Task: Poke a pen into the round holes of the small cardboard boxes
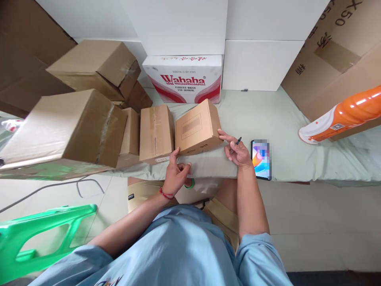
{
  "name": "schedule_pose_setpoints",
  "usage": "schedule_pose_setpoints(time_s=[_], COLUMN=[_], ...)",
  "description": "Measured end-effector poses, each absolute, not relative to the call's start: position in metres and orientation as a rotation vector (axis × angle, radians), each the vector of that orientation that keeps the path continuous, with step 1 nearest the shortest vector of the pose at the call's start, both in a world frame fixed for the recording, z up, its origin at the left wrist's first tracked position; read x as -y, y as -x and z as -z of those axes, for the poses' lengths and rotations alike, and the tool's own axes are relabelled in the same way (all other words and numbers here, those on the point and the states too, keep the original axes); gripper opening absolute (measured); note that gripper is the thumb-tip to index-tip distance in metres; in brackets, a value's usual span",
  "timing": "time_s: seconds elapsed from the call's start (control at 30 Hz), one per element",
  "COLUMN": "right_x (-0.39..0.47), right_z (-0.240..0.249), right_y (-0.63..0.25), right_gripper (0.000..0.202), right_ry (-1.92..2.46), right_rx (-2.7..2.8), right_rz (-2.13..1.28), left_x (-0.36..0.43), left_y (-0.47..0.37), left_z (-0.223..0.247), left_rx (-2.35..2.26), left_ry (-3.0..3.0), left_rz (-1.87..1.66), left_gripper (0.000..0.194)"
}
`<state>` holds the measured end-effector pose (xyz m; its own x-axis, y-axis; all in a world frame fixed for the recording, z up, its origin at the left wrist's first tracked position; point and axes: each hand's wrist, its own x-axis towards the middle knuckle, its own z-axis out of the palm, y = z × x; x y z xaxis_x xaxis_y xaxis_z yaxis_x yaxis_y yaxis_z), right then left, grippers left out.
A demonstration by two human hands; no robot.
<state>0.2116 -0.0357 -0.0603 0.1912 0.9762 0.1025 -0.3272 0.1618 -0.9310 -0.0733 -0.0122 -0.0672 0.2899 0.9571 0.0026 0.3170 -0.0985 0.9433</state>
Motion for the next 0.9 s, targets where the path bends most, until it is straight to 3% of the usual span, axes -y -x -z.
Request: schedule_pose_setpoints(time_s=[0.23,0.47,0.63,0.77,0.9], right_x=[0.041,0.027,0.018,0.016,0.025], right_z=[0.064,0.059,0.064,0.065,0.056], right_y=[-0.213,-0.206,-0.205,-0.208,-0.209], right_gripper=[0.039,0.031,0.046,0.066,0.06], right_ry=[0.904,1.033,1.145,1.19,1.333], right_rx=[0.941,0.751,0.609,0.524,0.624], right_rz=[-1.275,-0.971,-0.775,-0.805,-0.991], left_x=[0.013,0.023,0.032,0.031,0.027], left_y=[0.09,0.088,0.089,0.087,0.087], left_z=[0.072,0.072,0.077,0.077,0.07], left_rx=[-1.222,-1.038,-1.01,-1.077,-1.151], left_ry=[-1.583,-1.386,-1.292,-1.32,-1.352], left_rz=[-0.808,-0.832,-0.867,-0.836,-0.838], left_gripper=[0.084,0.073,0.076,0.065,0.055])
